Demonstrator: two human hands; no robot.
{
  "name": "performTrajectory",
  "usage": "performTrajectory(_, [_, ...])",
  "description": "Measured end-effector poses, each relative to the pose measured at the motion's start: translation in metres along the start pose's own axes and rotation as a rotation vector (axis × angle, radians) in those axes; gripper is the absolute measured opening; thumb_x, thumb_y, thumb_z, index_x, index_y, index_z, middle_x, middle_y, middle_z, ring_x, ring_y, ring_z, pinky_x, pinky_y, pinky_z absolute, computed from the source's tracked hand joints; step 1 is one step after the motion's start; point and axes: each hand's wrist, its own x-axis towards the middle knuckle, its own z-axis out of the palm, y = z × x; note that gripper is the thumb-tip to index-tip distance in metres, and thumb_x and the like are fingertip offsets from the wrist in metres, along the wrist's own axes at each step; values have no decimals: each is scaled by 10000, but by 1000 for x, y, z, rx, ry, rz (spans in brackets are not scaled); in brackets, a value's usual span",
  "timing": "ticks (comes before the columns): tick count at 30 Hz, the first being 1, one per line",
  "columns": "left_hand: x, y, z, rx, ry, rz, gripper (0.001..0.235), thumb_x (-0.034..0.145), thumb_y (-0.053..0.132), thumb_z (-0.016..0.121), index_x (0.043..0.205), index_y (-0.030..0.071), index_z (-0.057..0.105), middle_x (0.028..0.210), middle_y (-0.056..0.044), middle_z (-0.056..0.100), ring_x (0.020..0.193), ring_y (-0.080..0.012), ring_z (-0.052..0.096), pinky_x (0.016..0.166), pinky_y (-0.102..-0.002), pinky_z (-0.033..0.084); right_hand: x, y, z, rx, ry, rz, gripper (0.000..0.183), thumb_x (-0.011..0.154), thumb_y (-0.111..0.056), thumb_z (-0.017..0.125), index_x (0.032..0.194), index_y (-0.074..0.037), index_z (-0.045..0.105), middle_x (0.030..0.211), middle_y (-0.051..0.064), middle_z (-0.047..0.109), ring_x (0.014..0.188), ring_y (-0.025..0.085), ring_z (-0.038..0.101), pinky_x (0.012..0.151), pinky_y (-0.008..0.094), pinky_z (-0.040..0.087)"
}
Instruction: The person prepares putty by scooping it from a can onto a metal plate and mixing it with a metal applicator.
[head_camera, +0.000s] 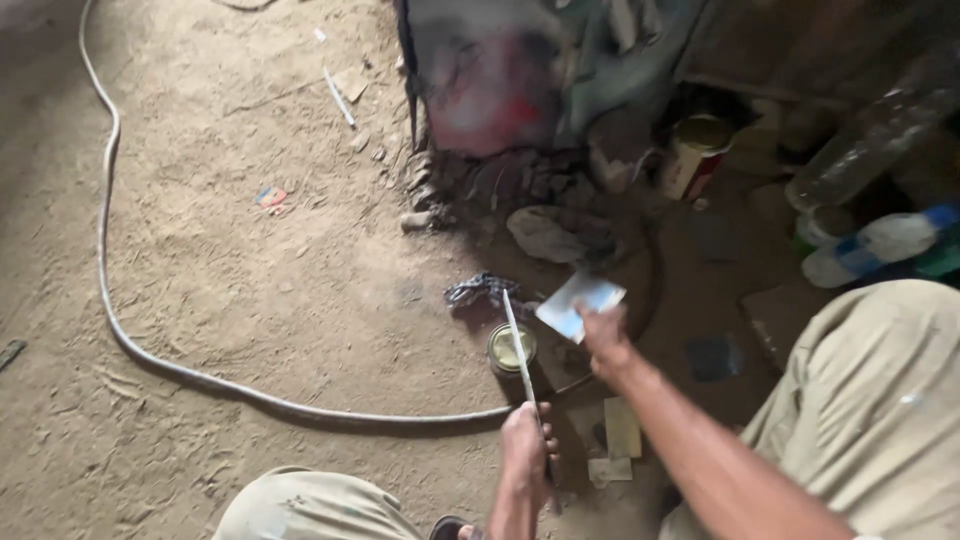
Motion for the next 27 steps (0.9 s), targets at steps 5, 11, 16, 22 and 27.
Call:
performTrajectory(5, [-3,0,0,14,17,82,357,1073,383,411,1034,70,578,678,5,487,530,-132,478,455,-299,408,-108,-8,6,103,-110,135,128,875,-106,695,981,-35,707,873,76,730,705,190,696,603,365,581])
performTrajectory(11, [61,-31,-23,56,-64,137,277,1022,98,387,988,-21,635,694,-59,604,490,-139,506,414,-295,407,-156,11,26,109,-82,235,157,860,-95,670,931,37,714,803,136,727,638,251,685,519,400,554])
performTrajectory(16, [18,-20,-15,-129,-136,67,284,1074,270,420,955,54,561,667,-28,531,452,-120,454,393,-282,373,-100,48,41,96,-75,133,108,869,-80,657,885,22,687,818,81,703,663,188,677,544,357,580])
performTrajectory(22, [16,-16,-24,-232,-170,30,338,1054,431,478,983,101,504,673,-15,461,464,-105,402,406,-271,358,22,85,81,93,-51,152,81,874,-75,674,911,-6,655,813,67,660,648,168,630,540,334,554])
performTrajectory(27, [4,-5,-25,-284,-155,6,355,1070,433,472,986,90,505,680,-14,451,469,-101,386,413,-265,342,35,52,82,108,-120,229,96,900,-109,657,934,-21,641,807,87,662,628,190,629,526,345,557])
